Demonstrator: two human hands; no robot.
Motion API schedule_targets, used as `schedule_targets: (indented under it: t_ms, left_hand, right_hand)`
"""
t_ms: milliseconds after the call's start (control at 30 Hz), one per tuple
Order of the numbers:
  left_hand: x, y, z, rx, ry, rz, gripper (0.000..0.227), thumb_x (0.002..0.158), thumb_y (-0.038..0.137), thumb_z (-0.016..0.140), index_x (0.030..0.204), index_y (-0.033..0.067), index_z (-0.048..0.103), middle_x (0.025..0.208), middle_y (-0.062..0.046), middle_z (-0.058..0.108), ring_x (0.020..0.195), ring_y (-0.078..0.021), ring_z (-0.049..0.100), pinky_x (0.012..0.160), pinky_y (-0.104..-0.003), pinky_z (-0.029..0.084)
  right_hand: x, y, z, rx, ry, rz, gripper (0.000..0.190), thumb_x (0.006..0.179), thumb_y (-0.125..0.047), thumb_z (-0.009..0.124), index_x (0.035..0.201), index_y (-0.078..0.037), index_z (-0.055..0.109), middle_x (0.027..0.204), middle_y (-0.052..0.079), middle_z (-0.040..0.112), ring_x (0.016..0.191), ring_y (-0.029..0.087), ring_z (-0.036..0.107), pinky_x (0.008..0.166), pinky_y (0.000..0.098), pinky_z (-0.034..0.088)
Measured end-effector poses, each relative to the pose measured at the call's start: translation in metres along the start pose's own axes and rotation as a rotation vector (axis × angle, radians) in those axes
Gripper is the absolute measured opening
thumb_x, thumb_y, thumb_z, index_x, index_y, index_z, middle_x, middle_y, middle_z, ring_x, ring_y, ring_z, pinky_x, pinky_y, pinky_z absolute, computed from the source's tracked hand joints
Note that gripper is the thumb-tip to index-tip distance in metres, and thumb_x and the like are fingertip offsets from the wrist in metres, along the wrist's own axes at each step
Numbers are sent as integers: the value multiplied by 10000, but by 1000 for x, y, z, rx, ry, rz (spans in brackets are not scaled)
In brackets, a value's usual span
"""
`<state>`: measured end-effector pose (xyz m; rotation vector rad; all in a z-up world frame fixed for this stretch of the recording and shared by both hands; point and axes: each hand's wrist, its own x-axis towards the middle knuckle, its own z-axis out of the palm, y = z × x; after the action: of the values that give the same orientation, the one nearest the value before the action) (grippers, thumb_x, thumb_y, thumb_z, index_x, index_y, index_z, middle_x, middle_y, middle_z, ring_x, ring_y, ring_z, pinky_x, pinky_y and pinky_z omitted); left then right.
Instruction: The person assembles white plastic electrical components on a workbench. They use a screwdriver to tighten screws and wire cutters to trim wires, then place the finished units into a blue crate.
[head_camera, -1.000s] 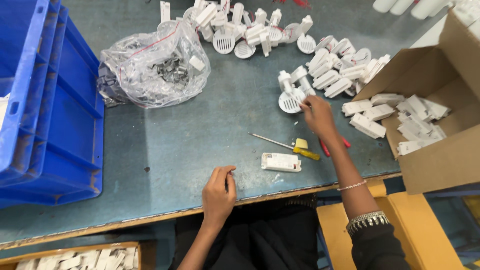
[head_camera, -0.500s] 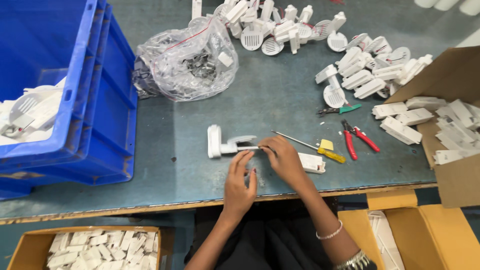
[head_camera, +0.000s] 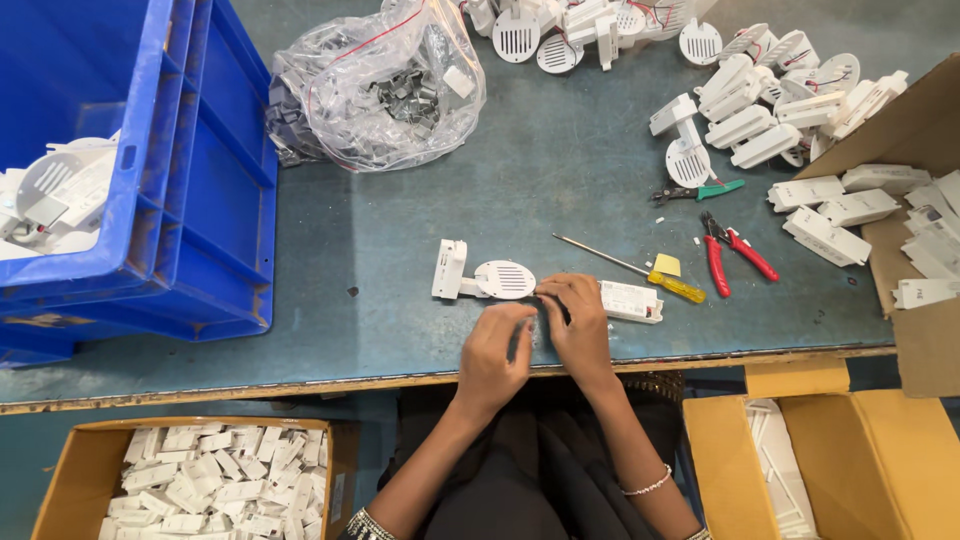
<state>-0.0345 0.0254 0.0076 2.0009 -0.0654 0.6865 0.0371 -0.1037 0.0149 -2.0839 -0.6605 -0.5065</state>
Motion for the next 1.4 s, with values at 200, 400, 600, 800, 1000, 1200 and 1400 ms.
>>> schedule_targets:
  t_ms: [200, 400, 600, 800, 1000, 1200, 1400]
  left_hand:
    - [12, 2, 7, 233, -37, 65, 352, 942, 76, 606, 1269, -53, 627, 1225, -201, 640, 1153, -382, 587, 923, -471, 476]
    - [29, -10, 19, 223, -120, -50, 190, 963, 99, 597, 1105, 3, 681, 1065, -188, 670, 1015, -391, 620, 848, -487, 493]
    - [26, -15, 26, 203, -96, -82, 182, 944, 98, 605, 1078, -11, 663, 1045, -214, 669, 986, -416, 628, 799, -496, 503]
    - [21, -16, 34, 209, -24, -131, 161, 923, 61, 608, 1043, -33, 658, 1044, -228, 664, 995, -431, 620, 838, -504, 500]
    - [19, -19, 39, 208, -73, -175, 168, 956, 77, 602, 1061, -52, 625, 1045, -246, 652, 978, -431, 621, 833, -505, 505]
    - [20, -15, 34, 135, -200, -99, 167, 974, 83, 592, 1099, -11, 648, 1004, -243, 670, 891, -428, 657, 771, -509, 524]
    - [26, -8, 28, -30, -153, -190, 189, 918, 111, 676, 1086, 30, 707, 925, -187, 714, 670, -333, 675, 621, -444, 529]
  right_hand:
    - [-2, -2, -1, -28, 40, -20, 153, 841, 48, 702, 980, -14, 719, 1092, 107, 688, 1082, 308, 616, 945, 398, 497]
    - [-6, -4, 0, -140, 71, -54, 167, 835, 37, 705, 983, -32, 739, 1175, 95, 672, 1137, 297, 589, 988, 418, 450]
    - [-10, -4, 1, -243, 123, -79, 188, 810, 0, 741, 971, -93, 769, 1106, 72, 630, 1048, 264, 551, 935, 419, 384]
    - [-11, -1, 2, -230, 57, -145, 181, 794, -26, 778, 967, -67, 746, 968, 54, 585, 969, 254, 544, 868, 407, 386]
    - [-11, -1, 4, -205, 27, -110, 145, 793, -18, 772, 895, -14, 670, 966, 110, 571, 898, 303, 582, 788, 421, 478]
    - [-13, 3, 5, -100, 119, 59, 124, 824, 60, 710, 899, 31, 617, 998, 127, 571, 817, 284, 664, 675, 388, 531]
    - [-15, 9, 7, -45, 170, 85, 111, 840, 116, 666, 893, 30, 619, 991, 110, 572, 810, 219, 677, 670, 334, 542]
